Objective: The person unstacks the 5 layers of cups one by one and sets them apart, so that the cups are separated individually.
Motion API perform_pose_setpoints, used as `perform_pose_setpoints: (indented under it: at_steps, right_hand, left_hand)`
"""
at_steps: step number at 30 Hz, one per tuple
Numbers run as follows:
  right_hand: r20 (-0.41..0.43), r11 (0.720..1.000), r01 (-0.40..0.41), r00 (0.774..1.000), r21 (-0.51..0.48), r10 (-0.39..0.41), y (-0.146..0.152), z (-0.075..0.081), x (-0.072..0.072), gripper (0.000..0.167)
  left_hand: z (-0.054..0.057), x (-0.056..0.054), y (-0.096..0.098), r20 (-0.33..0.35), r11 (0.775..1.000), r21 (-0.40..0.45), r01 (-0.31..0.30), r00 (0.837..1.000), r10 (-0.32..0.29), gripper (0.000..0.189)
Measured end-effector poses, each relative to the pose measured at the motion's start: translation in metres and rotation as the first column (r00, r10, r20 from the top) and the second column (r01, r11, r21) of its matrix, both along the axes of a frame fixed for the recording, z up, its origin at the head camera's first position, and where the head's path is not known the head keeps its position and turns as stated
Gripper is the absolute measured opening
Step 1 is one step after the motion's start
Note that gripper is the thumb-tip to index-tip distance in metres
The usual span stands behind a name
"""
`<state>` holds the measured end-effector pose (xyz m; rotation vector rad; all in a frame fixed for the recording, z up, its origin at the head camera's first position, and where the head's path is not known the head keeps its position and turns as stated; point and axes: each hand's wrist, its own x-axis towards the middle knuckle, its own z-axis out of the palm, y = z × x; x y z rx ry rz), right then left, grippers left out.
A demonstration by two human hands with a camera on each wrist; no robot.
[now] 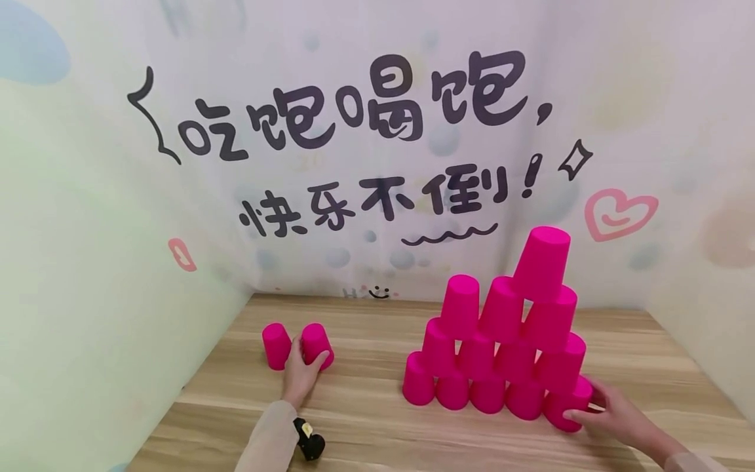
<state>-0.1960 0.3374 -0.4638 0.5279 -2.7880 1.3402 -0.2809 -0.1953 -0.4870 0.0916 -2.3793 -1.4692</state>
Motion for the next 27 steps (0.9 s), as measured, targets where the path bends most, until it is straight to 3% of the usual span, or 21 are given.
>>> perform_pose_setpoints:
  at_steps: [5, 10, 21, 27]
  right_hand:
    - [-0.030, 1.000, -0.014, 0.999, 0.000, 0.014, 0.0013, 0.0029, -0.0004, 0.056]
    - [-0.028, 1.000, -0.021, 0.999, 0.007, 0.021, 0.0018, 0.0038, -0.0001, 0.056]
    - [-0.029, 0.999, -0.033, 0.999, 0.001, 0.033, 0.0021, 0.0022, -0.0010, 0.055]
    - [0.039, 1.000, 0.009, 0.999, 0.000, -0.009, -0.0007, 0.0014, 0.0010, 0.059]
  left_hand:
    - [0.0001, -0.0009, 0.0025, -0.008, 0.999, 0.006, -0.039, 0.999, 0.039, 0.066]
    - [0.0008, 0.0005, 0.0028, 0.023, 0.996, -0.052, -0.075, 0.997, 0.076, 0.067]
    - [-0.0002, 0.0005, 0.0023, 0.041, 0.997, -0.049, -0.065, 0.997, 0.067, 0.066]
    - [-0.0007, 0.0001, -0.0012, 0.033, 0.997, -0.023, -0.077, 0.996, 0.077, 0.064]
